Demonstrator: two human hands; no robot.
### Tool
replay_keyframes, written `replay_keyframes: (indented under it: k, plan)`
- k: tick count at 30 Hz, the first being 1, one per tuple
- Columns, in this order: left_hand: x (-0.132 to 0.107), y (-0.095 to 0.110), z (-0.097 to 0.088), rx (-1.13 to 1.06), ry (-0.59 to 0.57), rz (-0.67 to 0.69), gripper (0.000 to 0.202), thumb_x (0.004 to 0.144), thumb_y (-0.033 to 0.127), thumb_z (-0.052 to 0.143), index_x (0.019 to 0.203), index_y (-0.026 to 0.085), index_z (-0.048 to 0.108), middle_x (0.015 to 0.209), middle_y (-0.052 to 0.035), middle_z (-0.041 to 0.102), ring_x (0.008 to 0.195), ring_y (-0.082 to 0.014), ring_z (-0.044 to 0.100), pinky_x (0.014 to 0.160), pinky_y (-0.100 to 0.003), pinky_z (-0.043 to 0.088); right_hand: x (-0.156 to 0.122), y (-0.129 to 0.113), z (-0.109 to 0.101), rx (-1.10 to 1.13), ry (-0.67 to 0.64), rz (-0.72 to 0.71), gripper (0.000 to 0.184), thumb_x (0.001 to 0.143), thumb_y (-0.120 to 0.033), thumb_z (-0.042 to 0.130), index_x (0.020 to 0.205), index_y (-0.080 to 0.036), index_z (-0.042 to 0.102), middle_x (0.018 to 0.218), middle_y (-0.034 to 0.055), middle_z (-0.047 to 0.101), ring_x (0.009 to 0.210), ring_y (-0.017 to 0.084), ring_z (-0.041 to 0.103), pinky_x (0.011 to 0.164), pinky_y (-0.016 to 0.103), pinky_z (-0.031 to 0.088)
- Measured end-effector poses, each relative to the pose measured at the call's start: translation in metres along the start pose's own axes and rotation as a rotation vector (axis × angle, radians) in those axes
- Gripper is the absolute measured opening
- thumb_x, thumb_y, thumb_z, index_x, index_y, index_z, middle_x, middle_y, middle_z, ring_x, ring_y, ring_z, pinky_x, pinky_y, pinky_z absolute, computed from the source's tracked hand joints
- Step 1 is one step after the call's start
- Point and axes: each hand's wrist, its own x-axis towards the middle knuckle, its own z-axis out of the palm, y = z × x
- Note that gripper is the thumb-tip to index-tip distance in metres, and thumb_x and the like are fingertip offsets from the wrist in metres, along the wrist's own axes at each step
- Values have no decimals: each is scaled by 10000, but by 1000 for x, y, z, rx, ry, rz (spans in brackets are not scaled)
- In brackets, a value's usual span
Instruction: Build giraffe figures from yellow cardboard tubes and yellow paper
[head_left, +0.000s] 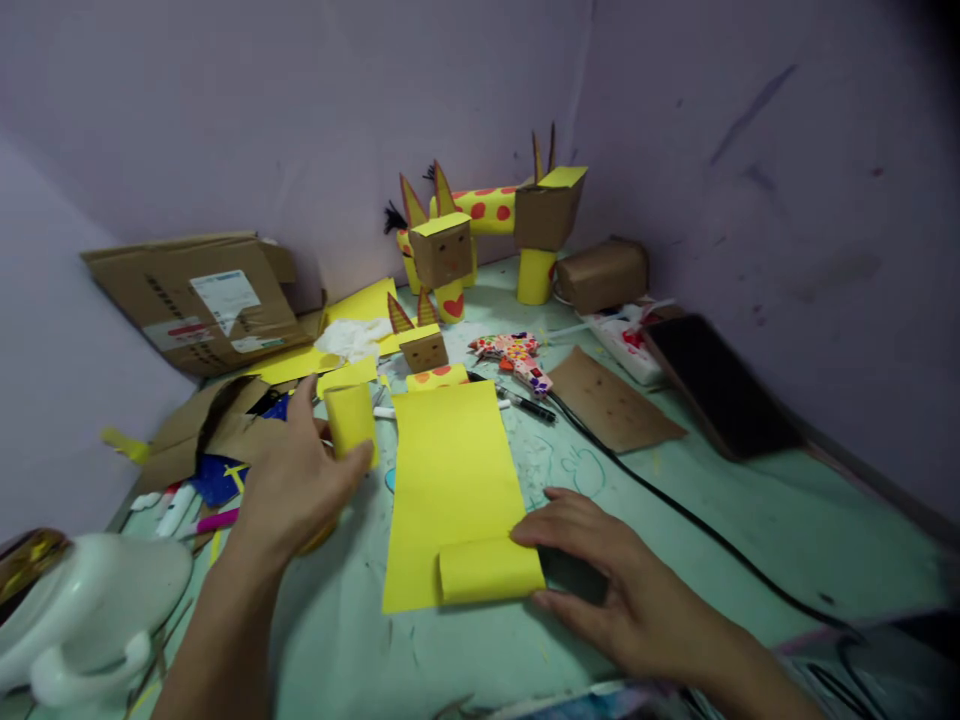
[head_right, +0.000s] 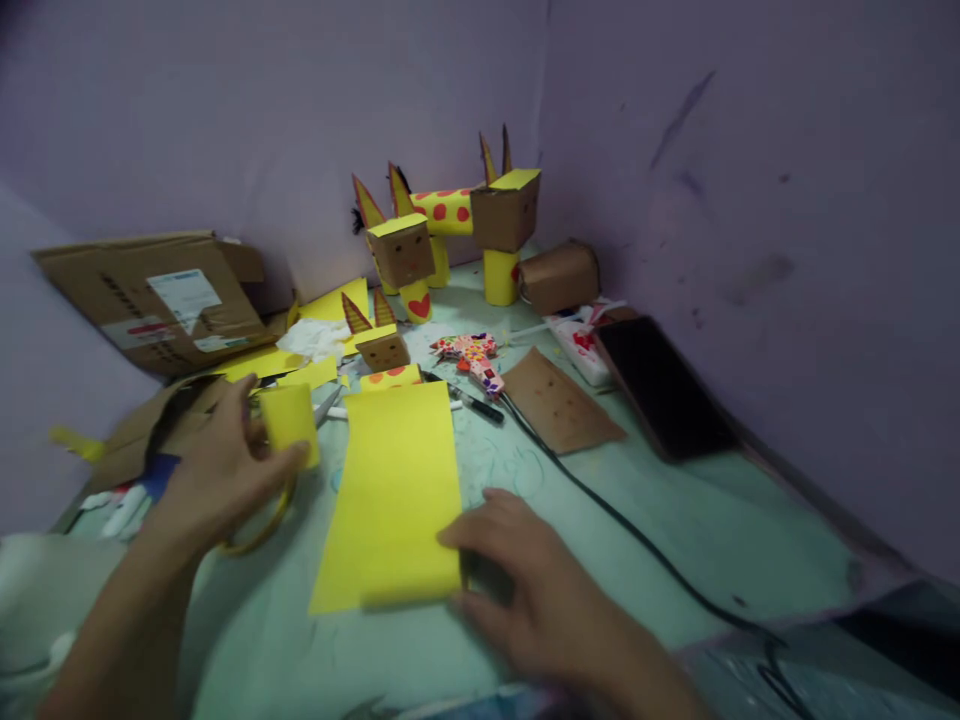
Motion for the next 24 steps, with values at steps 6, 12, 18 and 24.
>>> replay_keyframes:
  k: [6,12,18,24]
  plan:
    - [-35,40,20,-170,-433,465,416,744,379,609,1119,209,550,1010,-62,647,912,-233,610,783,-348,472,2,-1,0,72,6,18,366,751,-262,676,1100,-207,577,1074,63,666,1086,239,559,1094,498,243]
    - [-37,42,32,-226,-477,590,347,836,386,531,1139,236,613,905,-41,634,825,-185,593,729,-296,458,4,-8,-2,111,16,225,356,674,-200,708,982,-182,529,1037,90,605,1012,261,558,884,436,457]
    - [-37,42,29,-107,-462,630,379,839,452,501,1140,252,615,812,-37,599,758,-197,589,670,-303,464,1,-9,-1,186,24,223,679,719,-199,689,1295,-201,331,1208,120,540,1064,231,558,942,420,424]
    - [-45,18,19,-71,-495,638,745,738,560,593,1366,214,392,1391,-160,427,1240,-331,442,971,-473,419,-1,-8,1,137,41,176,693,727,-193,691,1314,-244,326,1169,84,572,1088,233,540,970,423,400]
